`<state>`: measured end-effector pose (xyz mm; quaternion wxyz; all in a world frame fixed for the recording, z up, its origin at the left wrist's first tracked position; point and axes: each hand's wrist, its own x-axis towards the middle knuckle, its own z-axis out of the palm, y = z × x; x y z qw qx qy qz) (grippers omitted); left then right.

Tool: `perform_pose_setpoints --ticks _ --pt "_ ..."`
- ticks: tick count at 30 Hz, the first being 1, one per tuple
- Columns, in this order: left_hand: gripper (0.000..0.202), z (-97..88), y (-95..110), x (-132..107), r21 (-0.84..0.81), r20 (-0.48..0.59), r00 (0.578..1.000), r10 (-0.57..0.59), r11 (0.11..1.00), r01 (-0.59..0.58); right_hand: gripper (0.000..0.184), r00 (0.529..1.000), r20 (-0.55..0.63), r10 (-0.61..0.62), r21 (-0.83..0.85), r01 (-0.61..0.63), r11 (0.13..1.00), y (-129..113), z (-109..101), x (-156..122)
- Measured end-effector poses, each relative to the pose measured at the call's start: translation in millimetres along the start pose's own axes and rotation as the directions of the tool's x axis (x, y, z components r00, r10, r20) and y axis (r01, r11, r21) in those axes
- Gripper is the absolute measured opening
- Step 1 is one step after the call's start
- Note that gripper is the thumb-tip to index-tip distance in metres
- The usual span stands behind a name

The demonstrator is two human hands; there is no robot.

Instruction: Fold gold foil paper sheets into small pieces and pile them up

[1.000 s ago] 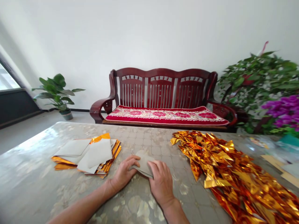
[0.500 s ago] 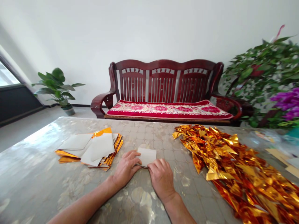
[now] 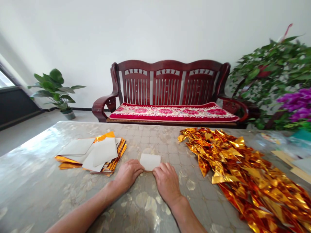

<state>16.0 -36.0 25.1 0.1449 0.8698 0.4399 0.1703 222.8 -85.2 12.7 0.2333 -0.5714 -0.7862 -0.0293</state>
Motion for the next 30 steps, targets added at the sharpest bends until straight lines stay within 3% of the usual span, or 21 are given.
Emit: perform_pose_setpoints --ticks 12,30 --pt "0.018 -7.9 -2 11 -0.008 0.079 0.947 -0.313 0.949 0.314 0.010 0.995 0.036 0.093 0.034 -0.095 0.995 1 4 8" --pt "0.027 -13.0 0 15 0.173 0.051 0.944 -0.326 0.934 0.313 0.012 0.992 0.024 0.126 -0.026 -0.126 0.992 -1 8 10"
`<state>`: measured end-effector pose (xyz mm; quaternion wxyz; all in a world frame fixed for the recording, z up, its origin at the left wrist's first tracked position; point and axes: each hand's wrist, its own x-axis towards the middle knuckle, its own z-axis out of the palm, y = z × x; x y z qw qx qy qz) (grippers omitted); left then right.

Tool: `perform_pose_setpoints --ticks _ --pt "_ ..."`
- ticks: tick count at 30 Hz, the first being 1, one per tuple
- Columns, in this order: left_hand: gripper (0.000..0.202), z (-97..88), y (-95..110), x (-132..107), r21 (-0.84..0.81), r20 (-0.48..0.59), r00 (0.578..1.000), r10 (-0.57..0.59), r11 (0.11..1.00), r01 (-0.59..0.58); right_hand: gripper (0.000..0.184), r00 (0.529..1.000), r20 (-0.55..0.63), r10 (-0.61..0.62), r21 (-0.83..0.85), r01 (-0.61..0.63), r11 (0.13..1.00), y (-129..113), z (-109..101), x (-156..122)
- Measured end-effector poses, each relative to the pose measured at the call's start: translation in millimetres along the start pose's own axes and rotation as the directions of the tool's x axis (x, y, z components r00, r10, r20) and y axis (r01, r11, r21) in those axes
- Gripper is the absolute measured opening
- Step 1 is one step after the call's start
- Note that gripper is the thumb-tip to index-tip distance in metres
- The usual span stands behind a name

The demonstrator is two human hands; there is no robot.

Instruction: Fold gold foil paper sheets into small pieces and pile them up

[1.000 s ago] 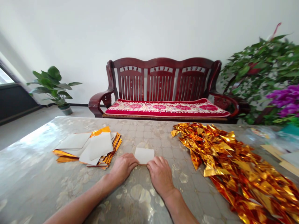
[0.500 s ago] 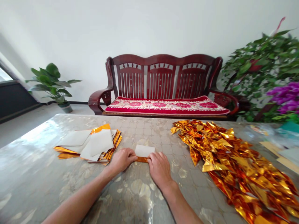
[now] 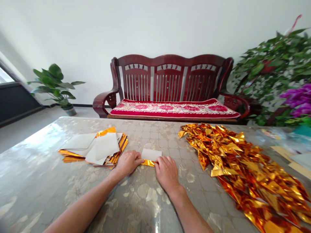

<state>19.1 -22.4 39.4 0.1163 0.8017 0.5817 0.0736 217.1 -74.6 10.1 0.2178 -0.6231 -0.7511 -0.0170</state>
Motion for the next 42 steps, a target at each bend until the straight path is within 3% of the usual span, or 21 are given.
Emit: perform_pose_setpoints --ticks 7,16,20,23,25,28,32,37,42 --pt "0.032 6.0 3 2 0.107 -0.002 0.999 0.037 0.994 -0.036 0.007 1.000 0.002 0.000 -0.026 0.000 1.000 -1 -1 -2" --pt "0.022 6.5 6 -5 0.081 -0.068 0.994 0.082 0.994 -0.077 0.010 0.999 -0.009 0.031 -0.027 -0.031 0.999 -2 0 -2" --pt "0.018 13.3 11 -10 0.075 -0.099 0.964 0.247 0.968 -0.240 0.012 0.999 -0.017 0.044 -0.047 -0.045 0.998 -2 0 -2" --pt "0.013 19.1 16 -15 0.089 -0.027 0.918 0.395 0.916 -0.392 0.013 0.998 -0.047 0.035 -0.072 -0.038 0.997 -4 -1 -2" --pt "0.013 21.4 19 -19 0.131 0.012 0.906 0.422 0.898 -0.420 0.010 0.998 -0.058 0.003 -0.081 -0.007 0.997 -5 -2 -3" --pt "0.015 24.6 24 -25 0.209 0.018 0.907 0.422 0.885 -0.416 0.009 0.995 -0.032 -0.097 -0.062 0.095 0.994 -7 -2 -5" --pt "0.020 31.8 30 -32 0.284 -0.011 0.911 0.412 0.875 -0.392 0.020 0.975 -0.008 -0.224 0.037 0.224 0.974 -9 -3 -9" --pt "0.035 45.9 33 -41 0.439 -0.092 0.903 0.419 0.832 -0.340 0.030 0.971 0.027 -0.237 0.048 0.235 0.971 -10 -4 -16" --pt "0.046 62.1 28 -45 0.592 -0.184 0.856 0.483 0.750 -0.295 0.035 0.974 0.041 -0.224 -0.010 0.225 0.974 -7 -3 -25"
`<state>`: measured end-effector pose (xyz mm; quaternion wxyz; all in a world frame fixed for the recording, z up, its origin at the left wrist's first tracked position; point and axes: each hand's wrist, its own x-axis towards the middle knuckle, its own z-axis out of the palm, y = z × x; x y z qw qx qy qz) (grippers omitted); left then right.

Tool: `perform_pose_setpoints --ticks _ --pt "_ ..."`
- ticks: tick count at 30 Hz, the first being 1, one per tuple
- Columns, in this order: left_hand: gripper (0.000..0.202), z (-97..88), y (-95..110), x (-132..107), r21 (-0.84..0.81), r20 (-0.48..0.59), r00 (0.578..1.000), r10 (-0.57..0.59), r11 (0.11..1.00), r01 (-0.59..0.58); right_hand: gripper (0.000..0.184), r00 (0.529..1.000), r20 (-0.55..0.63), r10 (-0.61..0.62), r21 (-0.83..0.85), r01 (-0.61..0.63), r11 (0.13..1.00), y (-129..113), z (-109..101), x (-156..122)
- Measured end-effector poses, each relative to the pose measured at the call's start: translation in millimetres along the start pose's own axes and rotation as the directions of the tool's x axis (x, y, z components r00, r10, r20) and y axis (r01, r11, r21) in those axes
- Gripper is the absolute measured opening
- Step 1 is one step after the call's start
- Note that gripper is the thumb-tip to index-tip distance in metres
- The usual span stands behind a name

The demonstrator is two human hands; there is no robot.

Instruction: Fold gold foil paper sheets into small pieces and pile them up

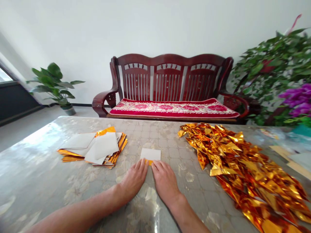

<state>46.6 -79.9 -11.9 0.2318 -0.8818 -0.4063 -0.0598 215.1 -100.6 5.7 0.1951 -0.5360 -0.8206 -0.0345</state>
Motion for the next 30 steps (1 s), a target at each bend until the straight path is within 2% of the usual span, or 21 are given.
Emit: perform_pose_setpoints --ticks 5,11,16,21,24,30 --pt "0.049 2.8 1 -5 0.039 0.009 1.000 0.018 0.999 -0.019 0.034 0.998 0.016 0.062 -0.020 -0.062 0.998 5 -7 -4" --pt "0.050 -6.2 -1 -11 0.049 0.101 0.995 0.020 0.998 -0.025 0.025 0.996 0.020 0.084 -0.046 -0.083 0.995 11 -14 0" --pt "0.048 -14.8 -8 -5 -0.090 0.160 0.987 -0.006 0.996 0.021 0.018 0.999 -0.001 0.042 -0.089 -0.042 0.995 9 -14 0" --pt "0.041 -24.1 -30 12 -0.298 0.223 0.975 0.008 0.953 0.060 0.015 0.999 -0.040 -0.010 -0.137 0.004 0.991 -4 -13 -2" --pt "0.037 -24.1 -38 18 -0.351 0.218 0.975 -0.037 0.929 0.114 0.014 0.998 -0.050 -0.032 -0.135 0.025 0.991 -10 -11 -2" --pt "0.038 -11.9 -28 14 -0.375 0.158 0.975 -0.154 0.904 0.204 0.014 0.998 -0.040 -0.046 -0.103 0.041 0.994 -10 -10 -4"
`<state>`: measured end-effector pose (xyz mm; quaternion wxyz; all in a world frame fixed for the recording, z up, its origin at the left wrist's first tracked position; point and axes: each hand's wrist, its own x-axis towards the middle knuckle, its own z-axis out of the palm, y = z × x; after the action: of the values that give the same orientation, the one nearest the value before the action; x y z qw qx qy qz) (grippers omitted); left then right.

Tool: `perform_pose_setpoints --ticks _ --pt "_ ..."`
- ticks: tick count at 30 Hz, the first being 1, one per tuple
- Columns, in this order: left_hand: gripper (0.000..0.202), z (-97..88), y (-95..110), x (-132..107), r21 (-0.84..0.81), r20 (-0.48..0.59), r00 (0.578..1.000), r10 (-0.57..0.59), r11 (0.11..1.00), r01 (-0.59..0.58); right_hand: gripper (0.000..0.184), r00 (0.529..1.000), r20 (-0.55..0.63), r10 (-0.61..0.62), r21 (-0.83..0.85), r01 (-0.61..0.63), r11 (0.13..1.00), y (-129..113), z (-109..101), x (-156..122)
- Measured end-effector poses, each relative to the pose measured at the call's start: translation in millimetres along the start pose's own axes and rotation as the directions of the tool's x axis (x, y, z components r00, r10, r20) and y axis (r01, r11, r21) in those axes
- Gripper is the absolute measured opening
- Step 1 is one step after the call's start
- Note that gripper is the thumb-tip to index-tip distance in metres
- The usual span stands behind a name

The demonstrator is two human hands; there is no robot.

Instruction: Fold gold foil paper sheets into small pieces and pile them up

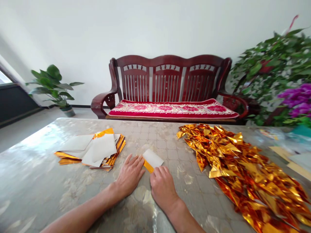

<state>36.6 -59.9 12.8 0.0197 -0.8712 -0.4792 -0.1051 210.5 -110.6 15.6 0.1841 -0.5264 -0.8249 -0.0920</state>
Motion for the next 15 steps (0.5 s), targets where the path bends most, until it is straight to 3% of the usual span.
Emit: perform_pose_setpoints --ticks 9,12,15 --pt "0.053 10.1 -4 8 -0.059 0.074 0.997 -0.012 0.998 0.017 0.020 0.996 -0.063 -0.069 0.217 0.081 0.973 -11 10 -1" --pt "0.054 11.0 -12 14 -0.109 0.107 0.992 0.069 0.992 -0.057 0.027 0.988 -0.154 -0.006 0.332 0.057 0.942 -4 11 4" --pt "0.057 11.1 -23 20 -0.183 0.111 0.971 0.213 0.964 -0.191 0.036 0.968 -0.226 0.110 0.341 -0.027 0.940 10 7 8"
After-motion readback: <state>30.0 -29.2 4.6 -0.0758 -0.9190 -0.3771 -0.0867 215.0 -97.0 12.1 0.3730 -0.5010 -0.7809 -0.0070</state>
